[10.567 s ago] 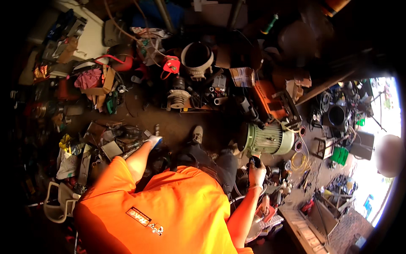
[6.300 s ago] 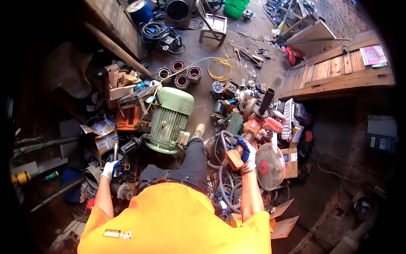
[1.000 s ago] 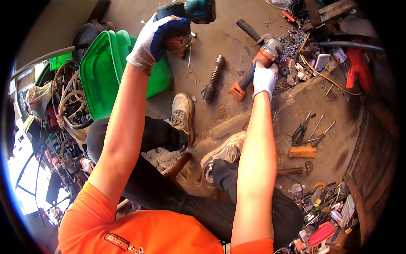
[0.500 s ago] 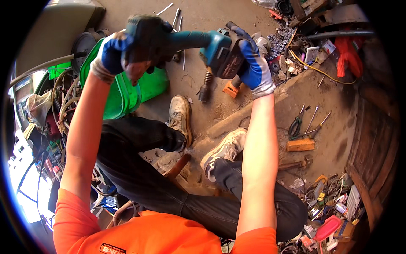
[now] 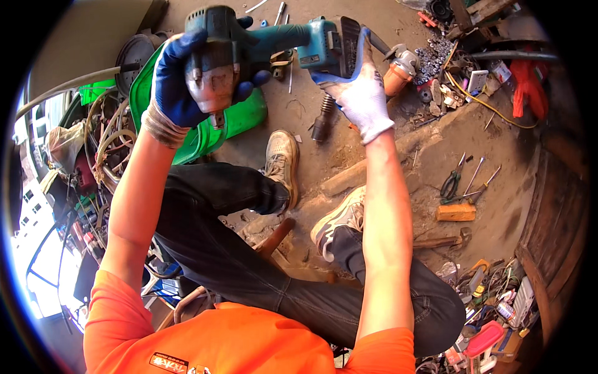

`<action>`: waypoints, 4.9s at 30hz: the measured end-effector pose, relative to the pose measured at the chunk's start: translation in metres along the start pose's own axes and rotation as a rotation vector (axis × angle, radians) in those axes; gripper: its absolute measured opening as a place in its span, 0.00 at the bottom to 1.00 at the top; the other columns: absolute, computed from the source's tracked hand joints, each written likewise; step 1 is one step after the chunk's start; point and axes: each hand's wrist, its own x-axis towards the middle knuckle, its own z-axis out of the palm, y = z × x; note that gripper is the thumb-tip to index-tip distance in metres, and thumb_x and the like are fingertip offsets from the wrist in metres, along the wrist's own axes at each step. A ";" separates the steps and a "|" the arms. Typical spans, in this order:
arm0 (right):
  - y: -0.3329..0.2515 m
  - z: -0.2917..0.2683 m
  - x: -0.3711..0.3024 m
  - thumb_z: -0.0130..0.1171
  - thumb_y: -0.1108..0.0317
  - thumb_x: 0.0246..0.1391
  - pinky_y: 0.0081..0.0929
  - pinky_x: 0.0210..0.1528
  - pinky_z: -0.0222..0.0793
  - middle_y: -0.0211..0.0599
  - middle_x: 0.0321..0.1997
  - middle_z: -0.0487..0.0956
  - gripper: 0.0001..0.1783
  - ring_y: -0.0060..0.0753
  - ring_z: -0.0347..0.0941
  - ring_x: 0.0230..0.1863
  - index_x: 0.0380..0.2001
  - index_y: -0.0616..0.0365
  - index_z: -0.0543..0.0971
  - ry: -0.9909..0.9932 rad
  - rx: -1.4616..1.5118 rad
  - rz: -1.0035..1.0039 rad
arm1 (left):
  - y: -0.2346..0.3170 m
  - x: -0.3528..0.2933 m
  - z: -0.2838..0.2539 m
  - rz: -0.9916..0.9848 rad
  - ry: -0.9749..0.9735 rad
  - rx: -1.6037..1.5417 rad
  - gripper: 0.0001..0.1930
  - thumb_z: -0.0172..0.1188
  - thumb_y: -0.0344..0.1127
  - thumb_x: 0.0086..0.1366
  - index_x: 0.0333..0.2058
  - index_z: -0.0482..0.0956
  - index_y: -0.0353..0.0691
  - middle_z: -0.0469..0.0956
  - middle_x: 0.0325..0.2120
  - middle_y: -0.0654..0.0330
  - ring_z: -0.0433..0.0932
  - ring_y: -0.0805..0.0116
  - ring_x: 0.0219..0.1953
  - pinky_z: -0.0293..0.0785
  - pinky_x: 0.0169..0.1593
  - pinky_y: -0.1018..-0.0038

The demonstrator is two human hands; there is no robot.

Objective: The person manipulates a cylindrical metal part, using a screwdriver to adjust internal components and an angle grinder to cut a metal rod. The person works in a cluttered workshop environment, handling tools and parts while seated on the floor.

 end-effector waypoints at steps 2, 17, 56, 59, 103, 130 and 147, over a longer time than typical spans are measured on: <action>-0.004 -0.001 0.002 0.77 0.65 0.45 0.27 0.62 0.70 0.45 0.60 0.78 0.62 0.33 0.77 0.56 0.74 0.63 0.46 0.019 -0.198 -0.107 | 0.017 -0.003 -0.004 0.019 -0.108 -0.031 0.28 0.52 0.53 0.70 0.62 0.70 0.43 0.74 0.58 0.52 0.78 0.50 0.54 0.79 0.52 0.47; -0.098 0.086 -0.004 0.68 0.72 0.53 0.26 0.57 0.71 0.44 0.55 0.81 0.46 0.35 0.77 0.53 0.72 0.64 0.56 0.120 -0.685 0.077 | 0.034 -0.035 -0.027 0.561 0.237 0.179 0.25 0.58 0.55 0.66 0.50 0.75 0.40 0.81 0.41 0.51 0.78 0.54 0.48 0.79 0.52 0.58; -0.179 -0.166 -0.055 0.55 0.61 0.66 0.54 0.60 0.73 0.40 0.55 0.81 0.17 0.43 0.78 0.55 0.53 0.55 0.80 0.347 0.439 0.347 | 0.070 -0.073 -0.132 0.593 0.914 2.104 0.25 0.65 0.41 0.66 0.58 0.74 0.37 0.79 0.53 0.45 0.79 0.50 0.55 0.74 0.58 0.62; -0.243 -0.170 -0.119 0.52 0.62 0.67 0.61 0.62 0.70 0.44 0.62 0.76 0.19 0.48 0.73 0.63 0.56 0.58 0.77 0.303 0.558 0.202 | 0.048 0.008 -0.015 0.692 0.342 2.205 0.24 0.66 0.41 0.63 0.56 0.76 0.39 0.79 0.51 0.48 0.79 0.50 0.52 0.74 0.57 0.63; -0.148 -0.067 -0.157 0.62 0.68 0.62 0.41 0.42 0.85 0.40 0.55 0.76 0.37 0.32 0.78 0.49 0.69 0.64 0.59 0.509 -0.101 0.601 | -0.214 0.152 0.103 0.546 0.239 0.027 0.29 0.70 0.30 0.56 0.54 0.66 0.37 0.78 0.41 0.58 0.79 0.69 0.39 0.79 0.41 0.71; 0.053 -0.223 -0.197 0.67 0.74 0.50 0.37 0.36 0.79 0.45 0.39 0.83 0.14 0.46 0.83 0.37 0.41 0.69 0.83 0.863 0.064 0.853 | -0.273 0.141 -0.092 -0.144 0.970 1.480 0.23 0.64 0.52 0.60 0.43 0.82 0.38 0.79 0.42 0.43 0.79 0.45 0.46 0.75 0.54 0.58; 0.097 -0.251 -0.220 0.68 0.65 0.55 0.37 0.45 0.76 0.39 0.40 0.81 0.19 0.41 0.79 0.41 0.47 0.64 0.80 0.877 -0.011 0.975 | -0.325 0.144 -0.151 -0.340 0.891 1.835 0.34 0.71 0.47 0.53 0.53 0.68 0.34 0.77 0.45 0.45 0.80 0.44 0.47 0.76 0.50 0.55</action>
